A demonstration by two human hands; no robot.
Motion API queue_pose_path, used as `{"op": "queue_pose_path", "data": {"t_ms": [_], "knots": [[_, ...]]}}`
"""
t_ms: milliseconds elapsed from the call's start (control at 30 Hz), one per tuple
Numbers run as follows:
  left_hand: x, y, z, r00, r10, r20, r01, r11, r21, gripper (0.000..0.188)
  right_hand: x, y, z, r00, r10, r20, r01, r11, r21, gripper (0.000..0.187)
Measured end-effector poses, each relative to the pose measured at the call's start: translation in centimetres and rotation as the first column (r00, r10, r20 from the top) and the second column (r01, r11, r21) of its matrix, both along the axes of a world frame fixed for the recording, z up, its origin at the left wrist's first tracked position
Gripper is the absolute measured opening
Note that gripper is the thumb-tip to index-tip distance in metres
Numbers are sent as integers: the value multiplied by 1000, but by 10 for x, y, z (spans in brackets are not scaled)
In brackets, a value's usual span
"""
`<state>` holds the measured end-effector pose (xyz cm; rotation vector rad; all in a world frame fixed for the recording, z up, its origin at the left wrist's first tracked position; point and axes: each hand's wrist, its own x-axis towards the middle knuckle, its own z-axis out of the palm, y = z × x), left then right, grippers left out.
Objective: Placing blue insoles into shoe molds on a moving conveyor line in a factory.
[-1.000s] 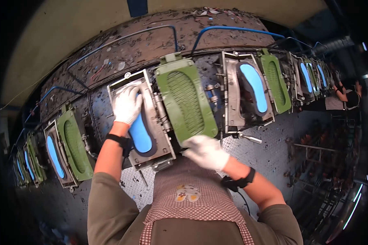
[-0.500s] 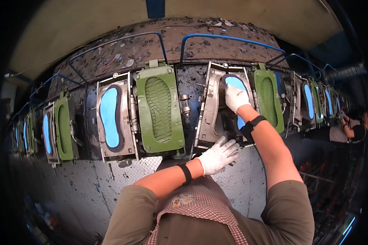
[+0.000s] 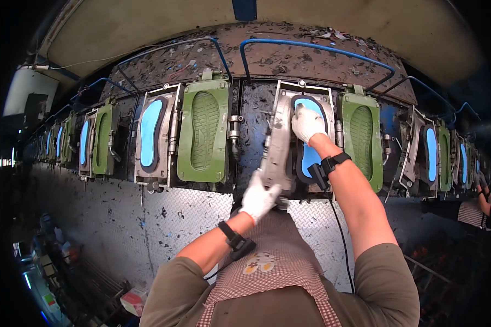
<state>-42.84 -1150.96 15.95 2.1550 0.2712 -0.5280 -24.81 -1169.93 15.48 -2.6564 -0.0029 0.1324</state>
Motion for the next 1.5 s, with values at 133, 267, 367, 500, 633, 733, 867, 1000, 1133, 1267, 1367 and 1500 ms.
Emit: {"op": "queue_pose_path", "data": {"t_ms": [133,267,367,500,633,733,867,1000,1133,1267,1367,1500], "knots": [[11,-8,-19,976,-53,-210,-8,960,-281,88,-2,-9,49,993,116,32,-116,993,-21,31],[6,-43,-35,1000,-14,-14,13,999,-50,120,-25,-39,91,823,-131,553,-226,818,530,31],[4,-67,-27,999,6,-38,-7,1000,-27,120,-47,-23,-6,931,101,352,-37,982,-184,47],[28,-68,-27,860,-155,486,3,954,299,113,-57,-47,-36,954,139,266,-179,975,134,54],[53,-59,-30,366,-567,738,466,798,382,49,-142,-72,-22,992,120,22,-106,749,654,47],[56,-65,-36,507,-321,799,414,905,101,27,-157,-73,-19,899,247,361,-349,903,251,36],[51,-87,-26,704,-162,691,209,978,16,17,-123,-67,-30,955,-11,297,-128,887,444,14],[39,-74,-28,682,-248,688,308,951,37,23,-146,-61,-26,970,-26,241,-102,857,505,17],[35,-74,-20,492,-468,734,489,846,212,45,-125,-63,-5,907,182,380,-241,964,113,14],[29,-73,-28,474,-491,731,496,835,239,38,-24,-15,-1,852,193,487,-124,978,-170,31],[33,-74,-40,448,-472,759,510,833,216,34,2,-14,-29,909,137,393,-80,984,-158,32],[55,-69,-30,333,-626,705,571,729,378,30,18,-28,-16,996,20,88,-33,988,149,43]]}}
